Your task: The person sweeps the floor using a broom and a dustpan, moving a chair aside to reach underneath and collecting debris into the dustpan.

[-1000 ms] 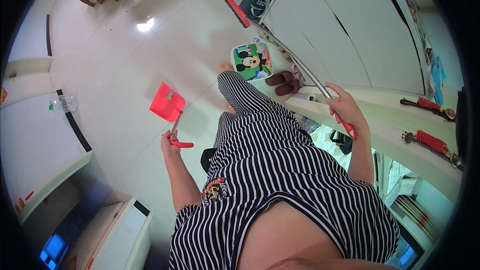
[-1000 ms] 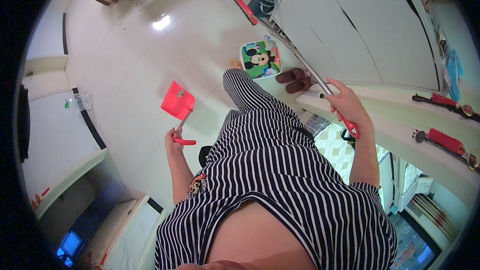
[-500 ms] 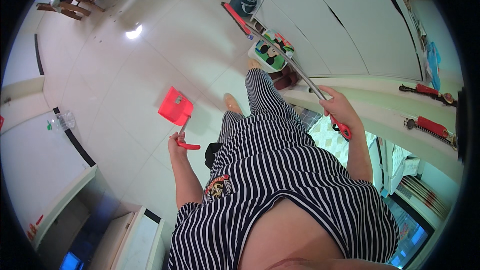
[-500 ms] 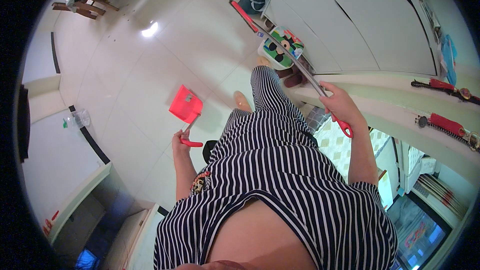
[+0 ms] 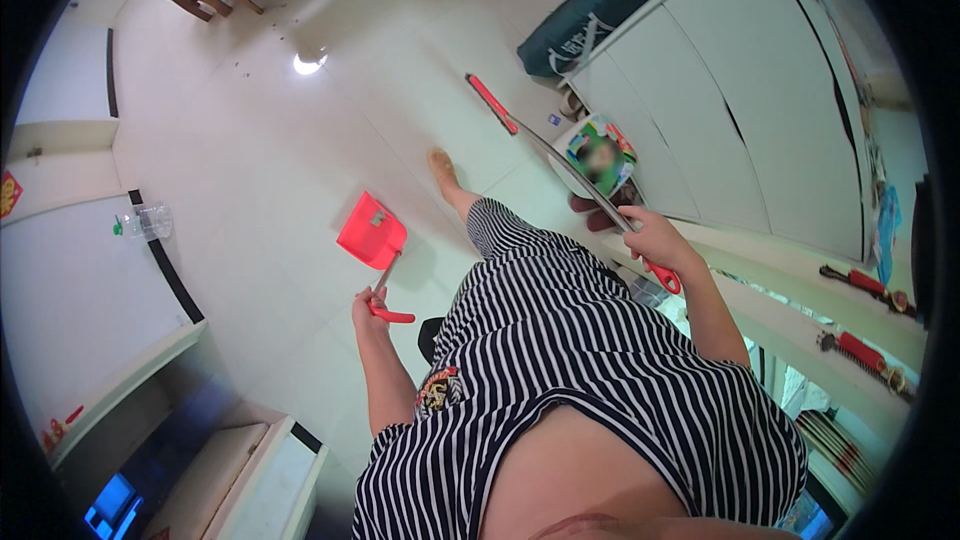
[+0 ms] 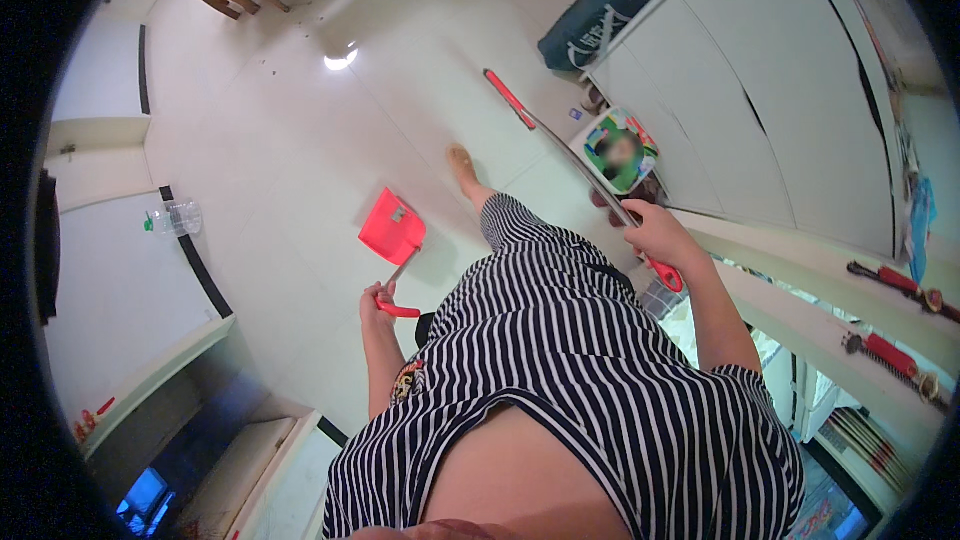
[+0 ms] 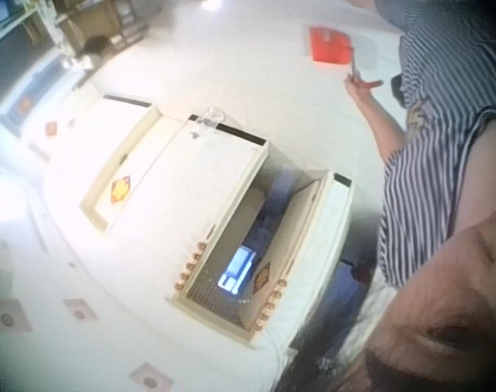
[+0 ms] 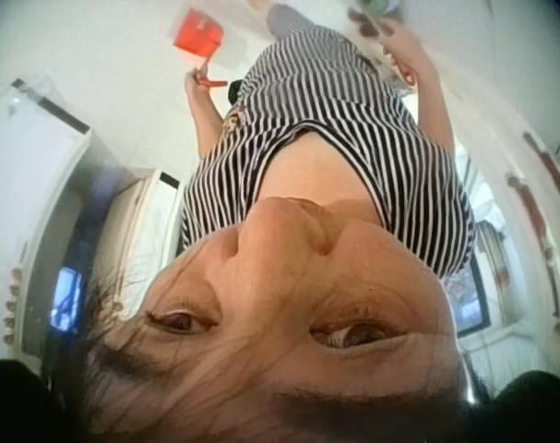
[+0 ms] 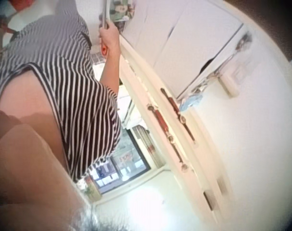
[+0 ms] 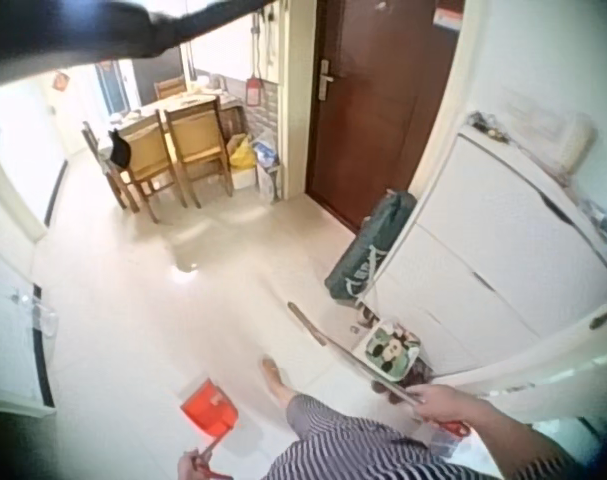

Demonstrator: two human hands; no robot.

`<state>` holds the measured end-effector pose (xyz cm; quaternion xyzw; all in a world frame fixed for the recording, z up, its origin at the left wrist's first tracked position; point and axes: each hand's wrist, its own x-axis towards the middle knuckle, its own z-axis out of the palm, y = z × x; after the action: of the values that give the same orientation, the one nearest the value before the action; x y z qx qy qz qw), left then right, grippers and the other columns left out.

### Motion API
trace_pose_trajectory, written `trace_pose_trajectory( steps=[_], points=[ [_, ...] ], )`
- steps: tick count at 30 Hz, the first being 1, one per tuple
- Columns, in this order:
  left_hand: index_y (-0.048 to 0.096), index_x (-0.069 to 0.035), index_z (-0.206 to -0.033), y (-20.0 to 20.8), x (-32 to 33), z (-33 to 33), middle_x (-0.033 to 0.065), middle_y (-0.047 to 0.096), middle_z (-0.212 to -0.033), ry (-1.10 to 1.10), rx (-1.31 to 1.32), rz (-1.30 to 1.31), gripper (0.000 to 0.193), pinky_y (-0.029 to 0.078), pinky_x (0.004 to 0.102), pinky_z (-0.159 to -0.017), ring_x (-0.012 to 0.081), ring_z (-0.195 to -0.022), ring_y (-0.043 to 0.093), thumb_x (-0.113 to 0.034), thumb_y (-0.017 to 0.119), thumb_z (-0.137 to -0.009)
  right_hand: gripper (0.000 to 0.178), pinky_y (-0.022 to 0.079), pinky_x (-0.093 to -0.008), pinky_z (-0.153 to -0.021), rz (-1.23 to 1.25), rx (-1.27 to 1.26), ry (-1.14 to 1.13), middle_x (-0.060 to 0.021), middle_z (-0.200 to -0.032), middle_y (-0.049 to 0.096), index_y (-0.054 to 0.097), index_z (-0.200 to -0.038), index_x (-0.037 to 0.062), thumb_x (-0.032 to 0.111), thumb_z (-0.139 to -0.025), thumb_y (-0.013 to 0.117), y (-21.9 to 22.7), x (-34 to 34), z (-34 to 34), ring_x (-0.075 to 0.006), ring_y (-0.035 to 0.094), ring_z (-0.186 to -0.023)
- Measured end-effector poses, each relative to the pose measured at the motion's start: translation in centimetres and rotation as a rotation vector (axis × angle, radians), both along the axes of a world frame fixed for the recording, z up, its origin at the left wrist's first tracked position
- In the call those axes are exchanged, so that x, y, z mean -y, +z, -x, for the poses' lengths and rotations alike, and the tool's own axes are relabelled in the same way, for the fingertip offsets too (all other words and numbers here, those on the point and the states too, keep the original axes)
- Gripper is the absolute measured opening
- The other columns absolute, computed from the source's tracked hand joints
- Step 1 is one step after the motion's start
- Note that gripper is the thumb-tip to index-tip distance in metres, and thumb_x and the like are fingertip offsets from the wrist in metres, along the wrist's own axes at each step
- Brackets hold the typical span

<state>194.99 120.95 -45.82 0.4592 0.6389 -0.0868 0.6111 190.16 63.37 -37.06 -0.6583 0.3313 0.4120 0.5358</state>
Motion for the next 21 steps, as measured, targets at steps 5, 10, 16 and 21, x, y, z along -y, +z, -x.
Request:
trace_pose_trajectory(
  steps=[5, 10, 16, 21],
  points=[
    [0.045, -0.005, -0.088, 1.3, -1.1, 6.9, 0.0202, 0.059, -0.074, 0.013, 0.127, 0.006, 0.012, 0.038, 0.0131, -0.036, 0.0089, -0.043, 0.047, 0.004, 0.050, -0.082, 0.058, 0.051, -0.0366, -0.053, 0.009, 0.159, 0.309, -0.0180, -0.077, 0.064, 0.050, -0.129, 0.0030, 0.015, -0.073, 0.055, -6.1, 1.1, 1.2, -0.0240, 0.063, -0.058],
    [0.046, -0.005, -0.092, 1.5, -1.9, 1.6, 0.0184, 0.058, -0.073, 0.030, 0.087, -0.022, 0.012, 0.036, 0.0135, -0.035, 0.0095, -0.047, 0.050, 0.002, 0.052, -0.084, 0.067, 0.052, -0.0330, -0.061, 0.007, 0.246, 0.428, -0.0204, -0.084, 0.066, 0.045, -0.137, 0.0056, 0.015, -0.072, 0.057, -11.8, -2.4, -8.7, -0.0218, 0.066, -0.070],
    [0.048, 0.000, -0.109, 2.4, -6.5, -5.2, 0.0214, 0.061, -0.084, 0.099, 0.058, -0.062, 0.026, 0.037, 0.0133, -0.039, 0.0068, -0.049, 0.047, 0.000, 0.053, -0.084, 0.072, 0.051, -0.0366, -0.053, -0.075, 0.199, 0.498, -0.0196, -0.077, 0.064, 0.038, -0.141, 0.0085, 0.015, -0.071, 0.055, -11.0, -9.0, -25.0, -0.0243, 0.061, -0.053],
    [0.046, 0.002, -0.122, 7.6, -11.5, -8.7, 0.0252, 0.062, -0.092, 0.062, 0.075, -0.142, 0.043, 0.039, 0.0138, -0.042, 0.0051, -0.049, 0.044, 0.001, 0.054, -0.080, 0.052, 0.047, -0.0314, -0.045, -0.187, 0.046, 0.313, -0.0126, -0.074, 0.062, 0.048, -0.127, -0.0007, 0.012, -0.077, 0.055, -11.9, -14.0, -27.7, -0.0183, 0.057, -0.049]
  ],
)
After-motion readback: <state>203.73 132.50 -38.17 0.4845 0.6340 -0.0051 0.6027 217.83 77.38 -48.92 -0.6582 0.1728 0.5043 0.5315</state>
